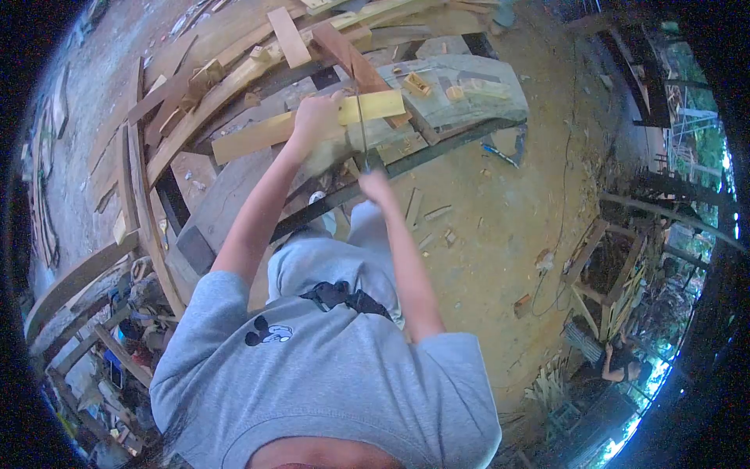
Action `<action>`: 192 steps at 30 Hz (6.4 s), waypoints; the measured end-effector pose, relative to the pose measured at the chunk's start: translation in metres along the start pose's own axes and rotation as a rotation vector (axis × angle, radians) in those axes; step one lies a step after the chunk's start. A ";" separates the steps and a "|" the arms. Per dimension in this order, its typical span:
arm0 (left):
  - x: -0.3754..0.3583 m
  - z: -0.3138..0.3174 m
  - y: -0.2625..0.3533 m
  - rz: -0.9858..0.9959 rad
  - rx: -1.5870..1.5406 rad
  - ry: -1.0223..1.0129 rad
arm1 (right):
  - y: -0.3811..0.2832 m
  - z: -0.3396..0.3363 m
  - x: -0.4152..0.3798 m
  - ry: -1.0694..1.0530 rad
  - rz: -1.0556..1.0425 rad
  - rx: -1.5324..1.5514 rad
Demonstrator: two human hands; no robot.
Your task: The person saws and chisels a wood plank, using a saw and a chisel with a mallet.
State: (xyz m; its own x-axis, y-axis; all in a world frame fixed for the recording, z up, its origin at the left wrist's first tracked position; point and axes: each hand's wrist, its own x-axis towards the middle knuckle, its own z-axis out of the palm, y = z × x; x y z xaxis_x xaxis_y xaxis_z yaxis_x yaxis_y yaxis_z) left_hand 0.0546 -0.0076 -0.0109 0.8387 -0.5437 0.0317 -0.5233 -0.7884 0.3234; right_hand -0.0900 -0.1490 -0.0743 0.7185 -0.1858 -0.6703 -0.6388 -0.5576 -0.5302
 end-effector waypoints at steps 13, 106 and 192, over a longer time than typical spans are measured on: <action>-0.004 -0.001 -0.001 0.029 -0.026 0.013 | 0.034 0.007 -0.042 -0.179 0.158 -0.093; -0.006 0.003 0.000 0.018 -0.006 0.062 | 0.043 0.018 -0.053 -0.069 0.210 -0.055; -0.014 0.004 0.013 0.066 0.075 -0.003 | 0.019 0.010 -0.036 -0.050 -0.037 0.076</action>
State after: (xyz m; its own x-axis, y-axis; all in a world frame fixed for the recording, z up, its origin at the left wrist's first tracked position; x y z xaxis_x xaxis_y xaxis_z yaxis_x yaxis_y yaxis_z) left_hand 0.0357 -0.0115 -0.0113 0.8017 -0.5959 0.0472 -0.5871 -0.7702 0.2491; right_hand -0.1307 -0.1446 -0.0658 0.7287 -0.1242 -0.6735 -0.6321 -0.5004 -0.5917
